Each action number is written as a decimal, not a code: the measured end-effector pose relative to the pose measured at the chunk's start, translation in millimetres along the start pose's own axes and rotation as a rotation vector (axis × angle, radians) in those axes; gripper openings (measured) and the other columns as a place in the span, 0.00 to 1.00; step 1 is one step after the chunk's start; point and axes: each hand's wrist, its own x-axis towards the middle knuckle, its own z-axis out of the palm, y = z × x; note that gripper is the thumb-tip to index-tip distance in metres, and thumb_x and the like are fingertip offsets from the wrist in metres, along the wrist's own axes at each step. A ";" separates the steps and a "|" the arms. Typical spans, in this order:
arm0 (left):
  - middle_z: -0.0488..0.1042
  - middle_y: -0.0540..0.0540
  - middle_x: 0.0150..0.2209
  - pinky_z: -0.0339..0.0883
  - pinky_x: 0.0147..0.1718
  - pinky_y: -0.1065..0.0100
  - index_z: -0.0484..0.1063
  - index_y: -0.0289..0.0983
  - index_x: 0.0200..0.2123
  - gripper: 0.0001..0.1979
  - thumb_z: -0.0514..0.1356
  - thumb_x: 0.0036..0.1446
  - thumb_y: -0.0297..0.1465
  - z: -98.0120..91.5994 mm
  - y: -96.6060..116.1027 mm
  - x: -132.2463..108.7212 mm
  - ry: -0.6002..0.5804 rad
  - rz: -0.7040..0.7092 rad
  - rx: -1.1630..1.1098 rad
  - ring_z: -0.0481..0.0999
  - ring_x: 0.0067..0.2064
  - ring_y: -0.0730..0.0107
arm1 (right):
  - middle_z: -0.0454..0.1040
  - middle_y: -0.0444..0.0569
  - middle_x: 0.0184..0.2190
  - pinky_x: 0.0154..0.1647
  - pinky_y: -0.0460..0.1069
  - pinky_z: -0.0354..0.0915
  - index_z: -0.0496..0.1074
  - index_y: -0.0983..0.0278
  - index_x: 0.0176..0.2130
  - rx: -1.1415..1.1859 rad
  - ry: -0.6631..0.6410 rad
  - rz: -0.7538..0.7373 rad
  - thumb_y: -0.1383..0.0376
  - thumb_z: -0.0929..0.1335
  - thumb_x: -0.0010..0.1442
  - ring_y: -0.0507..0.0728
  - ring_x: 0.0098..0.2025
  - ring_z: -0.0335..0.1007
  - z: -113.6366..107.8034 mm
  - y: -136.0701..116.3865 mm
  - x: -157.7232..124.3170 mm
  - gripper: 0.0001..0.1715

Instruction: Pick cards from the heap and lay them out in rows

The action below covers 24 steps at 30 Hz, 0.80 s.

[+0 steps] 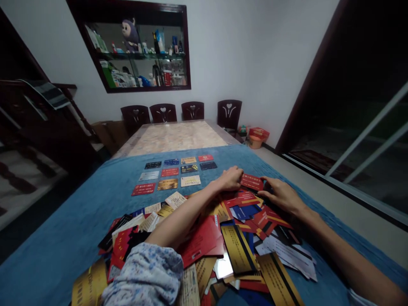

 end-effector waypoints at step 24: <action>0.70 0.44 0.42 0.68 0.42 0.67 0.72 0.36 0.41 0.15 0.63 0.47 0.24 -32.7 -53.5 -81.7 0.087 -0.081 -0.007 0.72 0.43 0.60 | 0.78 0.49 0.32 0.29 0.46 0.57 0.73 0.66 0.53 0.052 -0.217 -0.085 0.59 0.70 0.56 0.56 0.32 0.71 -0.1 -91.5 32.6 0.26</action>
